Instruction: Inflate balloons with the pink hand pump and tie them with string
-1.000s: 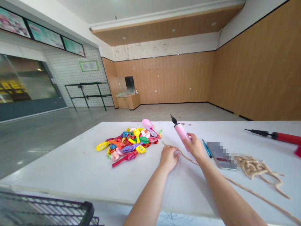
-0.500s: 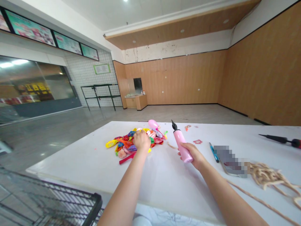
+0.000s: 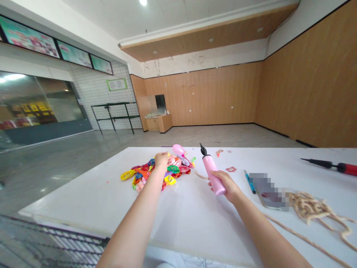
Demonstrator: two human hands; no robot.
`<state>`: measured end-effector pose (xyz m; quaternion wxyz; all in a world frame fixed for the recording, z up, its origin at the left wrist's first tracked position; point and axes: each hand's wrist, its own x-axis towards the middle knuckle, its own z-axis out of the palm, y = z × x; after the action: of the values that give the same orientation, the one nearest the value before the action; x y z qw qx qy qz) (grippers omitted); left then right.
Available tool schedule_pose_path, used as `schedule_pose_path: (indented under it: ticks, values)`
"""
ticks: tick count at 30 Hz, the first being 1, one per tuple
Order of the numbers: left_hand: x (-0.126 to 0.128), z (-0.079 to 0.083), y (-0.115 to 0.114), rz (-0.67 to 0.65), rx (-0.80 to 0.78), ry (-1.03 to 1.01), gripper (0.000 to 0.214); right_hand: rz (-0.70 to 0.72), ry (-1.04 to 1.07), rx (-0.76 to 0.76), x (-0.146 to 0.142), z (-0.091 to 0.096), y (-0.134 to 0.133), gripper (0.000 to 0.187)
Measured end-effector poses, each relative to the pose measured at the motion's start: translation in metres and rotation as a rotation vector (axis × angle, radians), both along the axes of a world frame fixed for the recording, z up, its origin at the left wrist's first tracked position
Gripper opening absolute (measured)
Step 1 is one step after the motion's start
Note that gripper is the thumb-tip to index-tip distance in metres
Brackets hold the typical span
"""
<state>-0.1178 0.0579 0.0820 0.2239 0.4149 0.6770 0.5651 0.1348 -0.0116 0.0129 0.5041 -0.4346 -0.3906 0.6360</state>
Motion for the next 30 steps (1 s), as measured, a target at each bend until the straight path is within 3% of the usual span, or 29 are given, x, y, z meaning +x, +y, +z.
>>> schedule_pose_path:
  ticks: [3,6,11,15,21,27,30]
  values:
    - [0.023,-0.002,-0.007,-0.258,0.006,-0.749,0.012,0.026,0.014,-0.011,0.0,0.001,-0.002,0.027]
    - [0.045,-0.019,-0.018,-0.381,0.038,-1.077,0.011,0.056,0.025,-0.01,0.001,0.002,-0.005,0.03]
    - [0.071,-0.062,-0.027,-0.393,-0.058,-1.306,0.013,0.111,-0.036,0.015,0.001,-0.002,-0.004,0.032]
    - [0.079,-0.081,-0.027,-0.389,-0.089,-1.389,0.021,0.143,-0.11,0.013,0.0,-0.006,-0.002,0.032]
    - [0.082,-0.086,-0.026,-0.391,-0.072,-1.43,0.02,0.162,-0.297,0.109,-0.002,0.004,-0.007,0.036]
    - [0.084,-0.086,-0.029,-0.368,-0.022,-1.444,0.01,0.177,-0.676,0.142,0.0,0.035,-0.016,0.049]
    - [0.081,-0.087,-0.031,-0.391,-0.013,-1.471,0.01,0.098,-0.902,0.277,0.01,0.041,-0.028,0.056]
